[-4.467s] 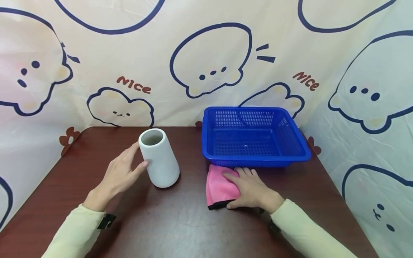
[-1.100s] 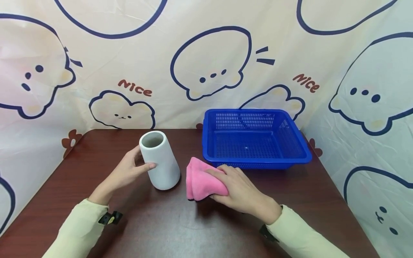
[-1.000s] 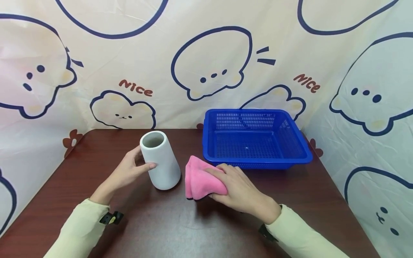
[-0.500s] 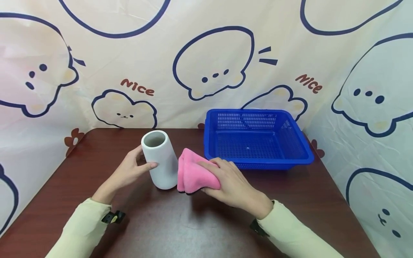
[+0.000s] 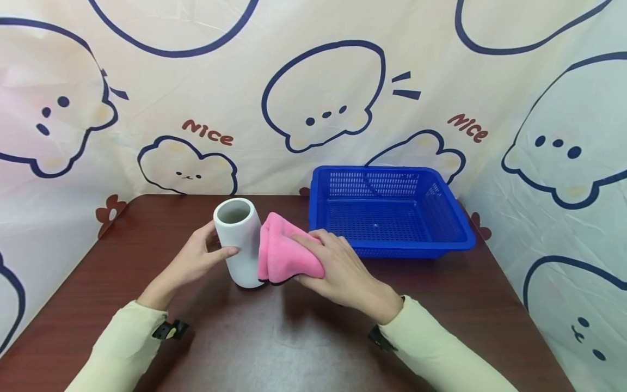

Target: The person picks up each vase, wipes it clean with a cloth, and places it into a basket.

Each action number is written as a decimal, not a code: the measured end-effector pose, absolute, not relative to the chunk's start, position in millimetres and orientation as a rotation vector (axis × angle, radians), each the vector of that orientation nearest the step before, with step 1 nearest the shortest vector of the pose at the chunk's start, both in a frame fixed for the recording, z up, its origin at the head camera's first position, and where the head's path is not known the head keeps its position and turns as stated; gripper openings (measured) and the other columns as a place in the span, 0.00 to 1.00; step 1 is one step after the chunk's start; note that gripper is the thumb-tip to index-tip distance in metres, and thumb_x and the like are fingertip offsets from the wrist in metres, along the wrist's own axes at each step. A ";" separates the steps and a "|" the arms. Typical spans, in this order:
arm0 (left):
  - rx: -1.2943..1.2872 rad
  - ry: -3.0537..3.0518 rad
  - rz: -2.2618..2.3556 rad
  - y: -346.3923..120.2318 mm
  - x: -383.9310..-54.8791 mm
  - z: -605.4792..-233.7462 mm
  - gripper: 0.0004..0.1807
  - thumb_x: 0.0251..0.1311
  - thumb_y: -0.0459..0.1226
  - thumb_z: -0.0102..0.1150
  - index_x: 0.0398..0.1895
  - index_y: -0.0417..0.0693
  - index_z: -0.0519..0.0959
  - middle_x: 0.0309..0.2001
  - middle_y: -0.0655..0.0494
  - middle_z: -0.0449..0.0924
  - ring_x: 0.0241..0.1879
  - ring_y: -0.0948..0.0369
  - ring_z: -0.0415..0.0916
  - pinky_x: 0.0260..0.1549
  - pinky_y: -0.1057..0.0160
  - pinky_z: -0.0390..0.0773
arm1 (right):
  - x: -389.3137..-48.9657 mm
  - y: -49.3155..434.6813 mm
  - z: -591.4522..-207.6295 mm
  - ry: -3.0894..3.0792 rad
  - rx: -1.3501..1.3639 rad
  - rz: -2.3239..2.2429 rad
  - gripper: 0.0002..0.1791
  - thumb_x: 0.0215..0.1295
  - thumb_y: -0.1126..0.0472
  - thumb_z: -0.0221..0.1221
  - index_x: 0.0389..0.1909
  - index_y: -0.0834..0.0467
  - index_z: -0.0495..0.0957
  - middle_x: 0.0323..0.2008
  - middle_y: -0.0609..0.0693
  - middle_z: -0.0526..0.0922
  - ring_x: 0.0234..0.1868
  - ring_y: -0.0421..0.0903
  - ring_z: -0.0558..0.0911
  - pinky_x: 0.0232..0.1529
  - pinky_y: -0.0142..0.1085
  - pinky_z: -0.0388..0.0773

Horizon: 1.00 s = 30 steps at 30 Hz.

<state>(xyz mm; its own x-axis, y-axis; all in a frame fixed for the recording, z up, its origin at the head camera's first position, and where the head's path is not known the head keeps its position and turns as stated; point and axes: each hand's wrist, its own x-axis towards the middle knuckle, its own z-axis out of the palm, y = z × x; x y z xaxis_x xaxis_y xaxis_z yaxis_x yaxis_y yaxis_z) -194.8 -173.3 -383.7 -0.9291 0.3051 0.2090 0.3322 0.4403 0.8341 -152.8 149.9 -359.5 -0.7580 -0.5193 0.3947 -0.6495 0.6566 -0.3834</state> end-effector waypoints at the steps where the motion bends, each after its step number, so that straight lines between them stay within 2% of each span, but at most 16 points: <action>1: -0.588 -2.642 -1.537 -173.3 -195.0 -383.9 0.39 0.59 0.42 0.72 0.73 0.51 0.65 0.63 0.46 0.77 0.58 0.47 0.81 0.57 0.42 0.81 | -153.3 149.0 -358.9 -2.622 0.943 0.751 0.40 0.55 0.50 0.73 0.70 0.46 0.72 0.55 0.49 0.80 0.54 0.45 0.78 0.50 0.44 0.75; 30: -0.605 -2.650 -1.535 -173.8 -195.7 -383.1 0.39 0.59 0.41 0.72 0.72 0.50 0.65 0.61 0.46 0.77 0.57 0.47 0.81 0.57 0.44 0.82 | -168.8 124.2 -350.9 -2.640 1.010 0.738 0.38 0.57 0.55 0.69 0.71 0.43 0.70 0.56 0.48 0.79 0.54 0.45 0.78 0.50 0.44 0.74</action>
